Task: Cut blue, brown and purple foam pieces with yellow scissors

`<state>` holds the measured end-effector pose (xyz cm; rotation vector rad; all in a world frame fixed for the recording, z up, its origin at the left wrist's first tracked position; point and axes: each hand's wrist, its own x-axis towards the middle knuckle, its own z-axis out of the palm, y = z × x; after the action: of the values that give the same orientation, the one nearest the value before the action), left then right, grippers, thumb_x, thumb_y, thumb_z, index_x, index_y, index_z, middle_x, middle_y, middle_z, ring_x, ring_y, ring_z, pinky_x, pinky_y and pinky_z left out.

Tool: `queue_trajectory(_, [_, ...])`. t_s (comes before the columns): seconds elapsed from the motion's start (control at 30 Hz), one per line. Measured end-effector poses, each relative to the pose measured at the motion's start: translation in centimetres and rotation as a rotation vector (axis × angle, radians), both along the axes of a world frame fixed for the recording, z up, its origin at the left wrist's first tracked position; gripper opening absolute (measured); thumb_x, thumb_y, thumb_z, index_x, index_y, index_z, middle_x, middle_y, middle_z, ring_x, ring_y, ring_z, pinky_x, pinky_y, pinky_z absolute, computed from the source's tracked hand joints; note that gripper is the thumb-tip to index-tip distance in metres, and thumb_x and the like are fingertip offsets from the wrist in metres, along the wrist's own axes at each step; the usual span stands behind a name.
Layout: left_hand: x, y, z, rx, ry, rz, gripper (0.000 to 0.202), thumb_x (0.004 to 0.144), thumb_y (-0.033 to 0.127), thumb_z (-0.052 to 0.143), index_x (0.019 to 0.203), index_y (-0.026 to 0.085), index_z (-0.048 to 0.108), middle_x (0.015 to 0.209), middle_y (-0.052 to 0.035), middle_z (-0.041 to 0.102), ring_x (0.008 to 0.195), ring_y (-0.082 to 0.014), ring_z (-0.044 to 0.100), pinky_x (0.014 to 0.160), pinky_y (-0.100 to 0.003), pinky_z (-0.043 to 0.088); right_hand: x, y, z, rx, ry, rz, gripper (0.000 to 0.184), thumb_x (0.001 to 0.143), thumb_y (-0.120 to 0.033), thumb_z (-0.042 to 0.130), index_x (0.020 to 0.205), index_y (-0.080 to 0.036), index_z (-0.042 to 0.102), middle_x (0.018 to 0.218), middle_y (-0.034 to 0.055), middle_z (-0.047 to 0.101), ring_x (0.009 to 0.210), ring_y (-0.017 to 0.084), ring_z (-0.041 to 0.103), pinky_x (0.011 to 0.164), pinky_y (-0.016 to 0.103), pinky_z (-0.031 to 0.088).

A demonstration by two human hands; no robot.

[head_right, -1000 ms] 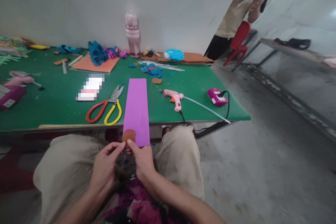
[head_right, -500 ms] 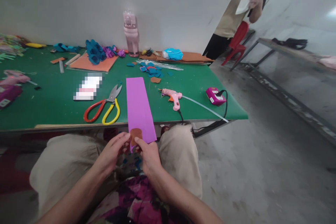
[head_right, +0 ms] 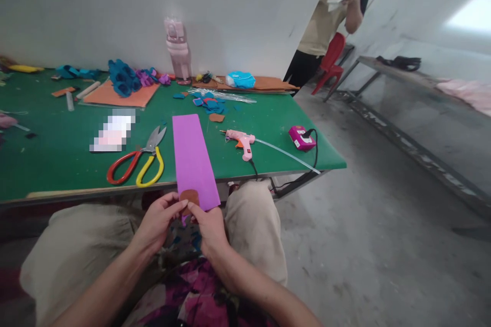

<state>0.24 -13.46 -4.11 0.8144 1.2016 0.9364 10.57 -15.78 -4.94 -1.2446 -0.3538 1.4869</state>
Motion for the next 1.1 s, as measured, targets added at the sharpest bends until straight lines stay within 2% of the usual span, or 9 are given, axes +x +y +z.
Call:
queue_trajectory(0.1, [0.2, 0.0, -0.1, -0.016, -0.016, 0.019, 0.022, 0.061, 0.031, 0.071, 0.068, 0.015, 0.057, 0.053, 0.0071, 0.053, 0.046, -0.0053, 0.042, 0.044, -0.017, 0.031, 0.1, -0.1, 0.0, 0.026, 0.094, -0.014, 0.027, 0.061, -0.033, 0.073, 0.079, -0.014, 0.067, 0.062, -0.0007, 0.063, 0.050, 0.010, 0.048, 0.050, 0.023, 0.039])
queue_trajectory(0.23, [0.4, 0.1, -0.2, -0.026, -0.021, 0.048, 0.023, 0.060, 0.031, 0.072, 0.066, 0.015, 0.057, 0.053, 0.0077, 0.052, 0.045, -0.0048, 0.040, 0.044, -0.017, 0.030, 0.4, -0.4, 0.2, 0.038, 0.262, -0.013, 0.036, 0.072, -0.049, 0.061, 0.083, -0.015, 0.066, 0.068, 0.0029, 0.066, 0.053, 0.012, 0.053, 0.052, 0.024, 0.042])
queue_trajectory(0.3, [0.5, 0.1, -0.3, -0.028, -0.021, 0.054, 0.023, 0.059, 0.031, 0.072, 0.065, 0.015, 0.056, 0.052, 0.0079, 0.051, 0.044, -0.0050, 0.040, 0.044, -0.017, 0.030, 0.5, -0.6, 0.3, 0.037, 0.302, -0.028, 0.039, 0.074, -0.052, 0.057, 0.084, -0.015, 0.066, 0.069, 0.0036, 0.067, 0.054, 0.013, 0.054, 0.053, 0.025, 0.043])
queue_trajectory(0.53, [1.3, -0.2, -0.2, -0.022, -0.029, 0.032, 0.024, 0.060, 0.032, 0.071, 0.066, 0.015, 0.055, 0.054, 0.0062, 0.053, 0.046, -0.0060, 0.042, 0.046, -0.018, 0.032, 0.1, -0.4, 0.0, 0.089, 0.063, -0.091, 0.028, 0.064, -0.030, 0.073, 0.085, -0.014, 0.066, 0.069, 0.0004, 0.066, 0.056, 0.011, 0.053, 0.051, 0.021, 0.041])
queue_trajectory(0.73, [1.5, -0.1, -0.1, -0.006, -0.011, 0.006, 0.024, 0.061, 0.034, 0.069, 0.067, 0.015, 0.055, 0.055, 0.0058, 0.053, 0.047, -0.0061, 0.043, 0.048, -0.018, 0.032, 0.4, -0.2, 0.0, 0.058, 0.037, -0.120, 0.030, 0.062, -0.030, 0.074, 0.086, -0.014, 0.067, 0.072, 0.0013, 0.067, 0.060, 0.012, 0.056, 0.054, 0.023, 0.042])
queue_trajectory(0.87, [2.3, -0.4, 0.0, 0.037, 0.051, 0.022, 0.025, 0.063, 0.037, 0.067, 0.067, 0.016, 0.054, 0.055, 0.0062, 0.051, 0.047, -0.0068, 0.042, 0.048, -0.019, 0.032, 0.3, -0.2, -0.1, 0.057, 0.090, -0.133, 0.027, 0.061, -0.030, 0.074, 0.083, -0.015, 0.066, 0.068, -0.0014, 0.066, 0.053, 0.010, 0.052, 0.049, 0.022, 0.038])
queue_trajectory(1.0, [2.4, -0.8, 1.3, 0.091, 0.154, -0.041, 0.025, 0.065, 0.040, 0.065, 0.062, 0.018, 0.053, 0.051, 0.0057, 0.047, 0.048, -0.0095, 0.040, 0.048, -0.021, 0.031, 0.6, 0.1, -0.5, 0.082, 0.143, -0.171, 0.022, 0.061, -0.029, 0.072, 0.079, -0.017, 0.065, 0.069, -0.0006, 0.068, 0.059, 0.012, 0.057, 0.054, 0.022, 0.043])
queue_trajectory(1.07, [0.9, -0.2, 2.6, 0.176, 0.278, -0.084, 0.025, 0.064, 0.038, 0.067, 0.056, 0.019, 0.053, 0.050, 0.0041, 0.046, 0.051, -0.0121, 0.041, 0.052, -0.024, 0.034, 1.2, 0.3, -0.4, 0.068, 0.163, -0.197, 0.026, 0.059, -0.026, 0.074, 0.082, -0.017, 0.066, 0.077, 0.0011, 0.070, 0.070, 0.015, 0.062, 0.063, 0.024, 0.047])
queue_trajectory(1.1, [-0.2, 0.4, 3.2, 0.246, 0.369, -0.066, 0.021, 0.066, 0.035, 0.066, 0.058, 0.020, 0.055, 0.056, 0.0024, 0.049, 0.058, -0.0143, 0.044, 0.059, -0.025, 0.036, 1.5, 0.3, -0.3, 0.062, 0.169, -0.207, 0.029, 0.058, -0.025, 0.075, 0.085, -0.017, 0.066, 0.082, 0.0019, 0.071, 0.075, 0.016, 0.063, 0.069, 0.025, 0.048])
